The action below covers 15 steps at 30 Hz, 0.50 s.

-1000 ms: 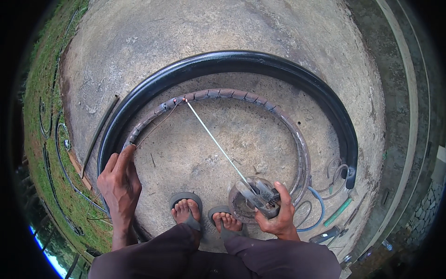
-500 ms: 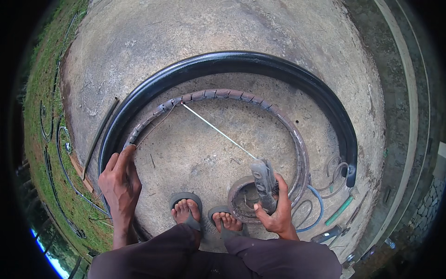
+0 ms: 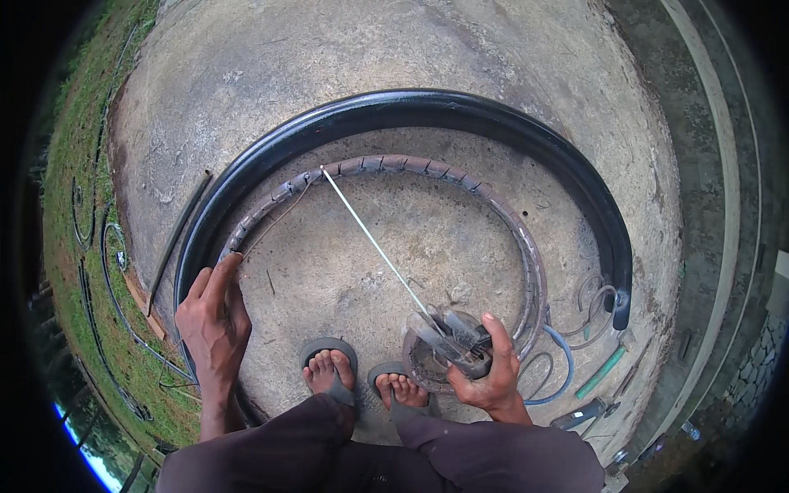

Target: The person welds curved metal bars together on a concrete floor using a welding rod and a clamp tool, occasionally adjusting the position of the metal pieces.

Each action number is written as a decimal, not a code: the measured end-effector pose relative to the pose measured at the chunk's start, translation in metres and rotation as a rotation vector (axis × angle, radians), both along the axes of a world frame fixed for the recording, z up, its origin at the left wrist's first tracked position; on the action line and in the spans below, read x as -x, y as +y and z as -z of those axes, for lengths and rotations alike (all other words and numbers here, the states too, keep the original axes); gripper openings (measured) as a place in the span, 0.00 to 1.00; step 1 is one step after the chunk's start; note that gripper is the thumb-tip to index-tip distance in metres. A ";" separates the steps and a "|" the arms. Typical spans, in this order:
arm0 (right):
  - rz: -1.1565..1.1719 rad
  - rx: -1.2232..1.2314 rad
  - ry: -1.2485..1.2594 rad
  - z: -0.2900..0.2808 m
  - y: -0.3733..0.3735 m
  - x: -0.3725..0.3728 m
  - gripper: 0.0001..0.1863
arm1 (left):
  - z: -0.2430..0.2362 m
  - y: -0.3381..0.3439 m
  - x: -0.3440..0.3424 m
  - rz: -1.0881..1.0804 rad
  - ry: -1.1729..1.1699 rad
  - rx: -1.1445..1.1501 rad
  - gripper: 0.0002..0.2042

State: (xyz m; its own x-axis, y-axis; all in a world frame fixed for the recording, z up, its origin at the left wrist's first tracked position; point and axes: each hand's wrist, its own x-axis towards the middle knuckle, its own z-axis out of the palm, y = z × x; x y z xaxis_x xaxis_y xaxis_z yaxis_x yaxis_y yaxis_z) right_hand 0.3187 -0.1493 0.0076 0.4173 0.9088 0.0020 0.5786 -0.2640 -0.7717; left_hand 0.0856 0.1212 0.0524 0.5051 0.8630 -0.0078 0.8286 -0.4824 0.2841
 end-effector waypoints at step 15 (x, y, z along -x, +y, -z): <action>-0.033 0.001 -0.056 0.001 0.001 -0.001 0.47 | 0.003 0.001 -0.001 0.000 -0.026 -0.010 0.13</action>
State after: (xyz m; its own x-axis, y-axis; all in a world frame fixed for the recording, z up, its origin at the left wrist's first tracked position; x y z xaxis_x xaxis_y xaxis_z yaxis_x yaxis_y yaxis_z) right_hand 0.3199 -0.1485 0.0069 0.3861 0.9222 0.0238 0.6290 -0.2443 -0.7380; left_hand 0.0869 0.1220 0.0494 0.5051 0.8629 0.0144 0.8209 -0.4855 0.3006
